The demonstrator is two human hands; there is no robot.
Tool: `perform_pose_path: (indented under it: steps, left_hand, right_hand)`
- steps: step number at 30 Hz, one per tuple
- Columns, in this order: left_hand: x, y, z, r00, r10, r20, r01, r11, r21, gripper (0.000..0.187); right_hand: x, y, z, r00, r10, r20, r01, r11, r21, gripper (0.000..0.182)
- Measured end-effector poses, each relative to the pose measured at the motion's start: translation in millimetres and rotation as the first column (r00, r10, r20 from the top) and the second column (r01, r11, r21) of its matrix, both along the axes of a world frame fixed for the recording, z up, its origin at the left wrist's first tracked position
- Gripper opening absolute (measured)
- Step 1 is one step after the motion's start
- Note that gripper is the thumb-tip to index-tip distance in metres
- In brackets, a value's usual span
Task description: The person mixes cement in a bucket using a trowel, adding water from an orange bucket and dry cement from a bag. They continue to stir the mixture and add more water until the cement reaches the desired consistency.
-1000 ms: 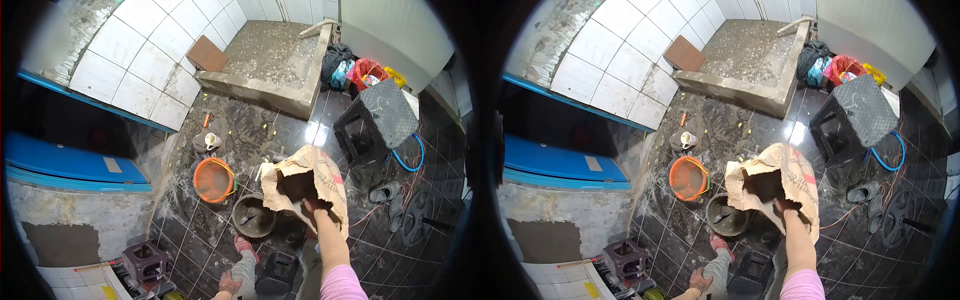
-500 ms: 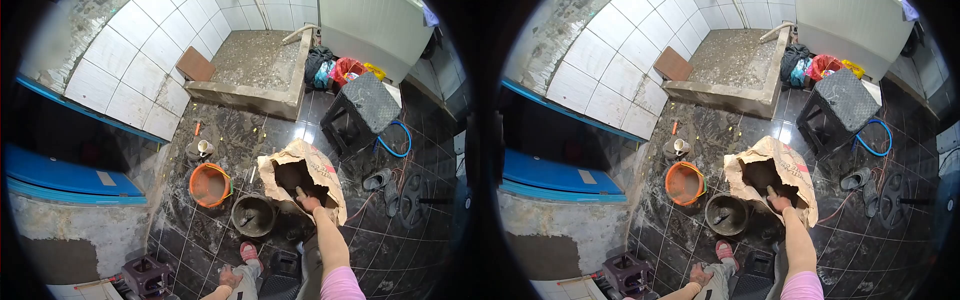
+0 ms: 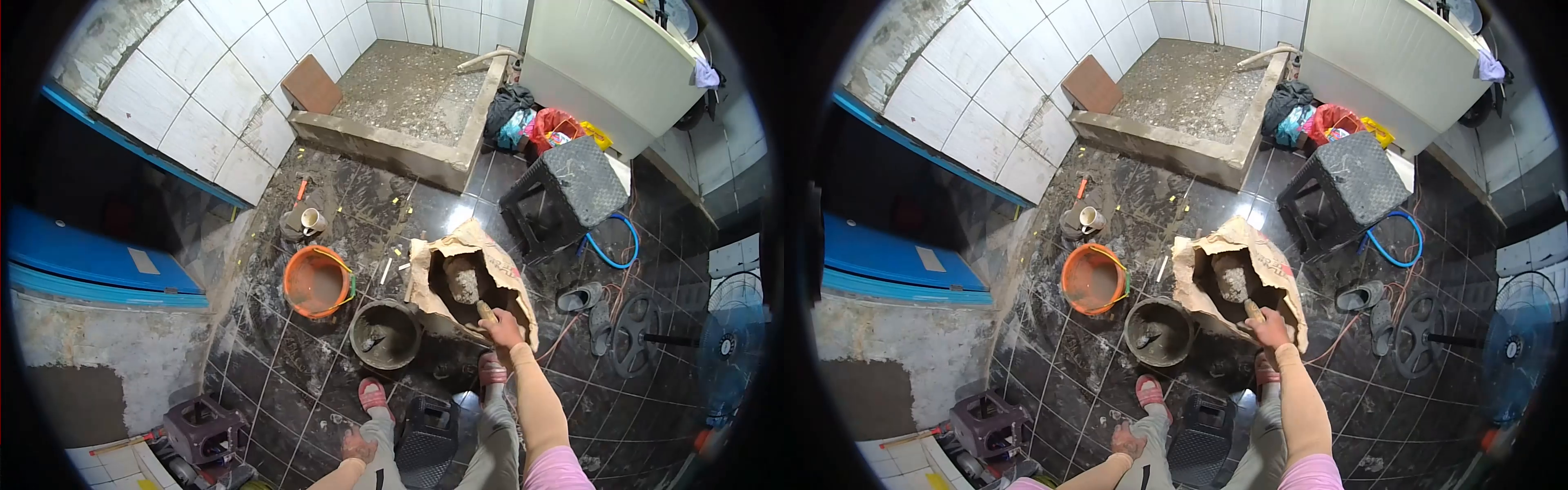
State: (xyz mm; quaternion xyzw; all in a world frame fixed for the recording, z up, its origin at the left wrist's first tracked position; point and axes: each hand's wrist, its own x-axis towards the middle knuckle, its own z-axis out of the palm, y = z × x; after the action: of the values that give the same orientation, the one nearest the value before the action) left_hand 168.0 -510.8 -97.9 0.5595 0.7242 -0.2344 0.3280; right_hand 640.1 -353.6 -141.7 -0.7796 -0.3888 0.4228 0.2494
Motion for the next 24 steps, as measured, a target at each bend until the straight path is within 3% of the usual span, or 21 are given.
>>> perform_pose_path:
  steps: [2,10,16,24]
  left_hand:
    - [-2,-7,3,1.0,0.001,0.008,-0.001,1.0,-0.003,0.078]
    - [-1,-13,9,0.999,0.016,0.036,-0.015,0.999,-0.032,0.071]
    - [-1,-15,15,0.999,0.024,0.036,-0.023,1.0,-0.013,0.066]
    - [-7,-22,13,0.998,0.032,0.051,-0.034,0.999,0.028,0.065]
  right_hand:
    - [6,-11,9,0.998,0.045,0.051,-0.042,0.997,-0.064,0.039]
    - [6,-49,42,0.993,0.073,-0.093,-0.07,0.997,0.027,0.045]
    - [2,-54,73,0.995,0.097,-0.013,-0.096,0.992,0.077,0.042]
    - [-10,-63,124,0.994,0.08,-0.068,-0.079,0.997,0.015,0.038]
